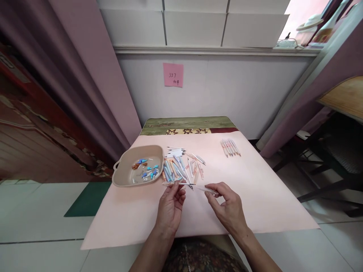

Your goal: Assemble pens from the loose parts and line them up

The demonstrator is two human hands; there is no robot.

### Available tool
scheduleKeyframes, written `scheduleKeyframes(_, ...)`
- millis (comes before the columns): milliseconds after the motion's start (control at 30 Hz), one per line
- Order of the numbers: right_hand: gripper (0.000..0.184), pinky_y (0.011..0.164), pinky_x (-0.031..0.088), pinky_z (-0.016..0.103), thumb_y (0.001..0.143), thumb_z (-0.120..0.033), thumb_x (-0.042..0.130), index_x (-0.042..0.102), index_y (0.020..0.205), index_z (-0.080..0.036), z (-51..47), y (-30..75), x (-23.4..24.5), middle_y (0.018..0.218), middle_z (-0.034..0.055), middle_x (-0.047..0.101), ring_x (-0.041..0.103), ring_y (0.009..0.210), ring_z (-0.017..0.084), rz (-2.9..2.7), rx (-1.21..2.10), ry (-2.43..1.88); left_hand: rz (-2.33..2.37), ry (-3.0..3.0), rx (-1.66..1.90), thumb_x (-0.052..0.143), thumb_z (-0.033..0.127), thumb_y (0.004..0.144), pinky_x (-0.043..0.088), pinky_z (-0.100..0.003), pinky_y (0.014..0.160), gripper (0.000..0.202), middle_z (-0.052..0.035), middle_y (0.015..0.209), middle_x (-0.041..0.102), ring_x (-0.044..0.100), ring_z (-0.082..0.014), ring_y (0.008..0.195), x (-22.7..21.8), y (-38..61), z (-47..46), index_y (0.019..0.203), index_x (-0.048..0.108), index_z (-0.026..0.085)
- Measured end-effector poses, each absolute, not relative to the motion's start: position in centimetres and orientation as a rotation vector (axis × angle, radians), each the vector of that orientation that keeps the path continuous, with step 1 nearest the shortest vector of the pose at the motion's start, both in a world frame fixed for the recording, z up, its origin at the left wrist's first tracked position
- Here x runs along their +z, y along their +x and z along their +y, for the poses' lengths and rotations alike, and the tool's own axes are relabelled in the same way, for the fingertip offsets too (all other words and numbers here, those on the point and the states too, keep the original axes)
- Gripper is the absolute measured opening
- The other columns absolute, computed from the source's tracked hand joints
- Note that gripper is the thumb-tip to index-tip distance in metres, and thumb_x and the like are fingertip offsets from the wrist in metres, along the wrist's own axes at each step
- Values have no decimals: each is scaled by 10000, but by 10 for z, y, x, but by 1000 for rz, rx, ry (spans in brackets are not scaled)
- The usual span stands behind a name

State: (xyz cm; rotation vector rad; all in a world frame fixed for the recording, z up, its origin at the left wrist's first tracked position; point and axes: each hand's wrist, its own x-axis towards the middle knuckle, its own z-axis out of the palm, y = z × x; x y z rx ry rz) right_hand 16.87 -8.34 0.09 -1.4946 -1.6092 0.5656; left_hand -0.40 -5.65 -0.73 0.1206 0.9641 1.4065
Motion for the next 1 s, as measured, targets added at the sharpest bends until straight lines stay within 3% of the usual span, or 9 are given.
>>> scheduleKeyframes(433, 188, 410, 460, 180, 838, -317, 564, 697, 927, -219, -77, 167, 2, 834, 53, 646, 590, 679, 150, -1556, 553, -1476, 975, 140, 1414, 616, 89, 832, 503, -142, 457, 39, -36, 743, 680, 594, -61, 525, -4, -1, -55, 843, 649, 108)
scheduleKeyframes(767, 173, 377, 416, 180, 835, -301, 577, 692, 933, -216, -57, 171, 14, 823, 52, 640, 586, 674, 153, -1554, 564, -1468, 986, 183, 1404, 649, 102, 809, 505, -143, 462, 6, -39, 733, 686, 594, -64, 527, 8, 8, -33, 810, 646, 108)
scheduleKeyframes(1000, 171, 654, 526, 262, 850, -269, 582, 693, 969, -216, -31, 172, 18, 858, 49, 664, 608, 705, 160, -1590, 546, -1359, 967, 222, 1365, 700, 140, 773, 502, -146, 477, 89, -68, 821, 712, 587, -57, 524, 18, 19, -11, 837, 651, 102)
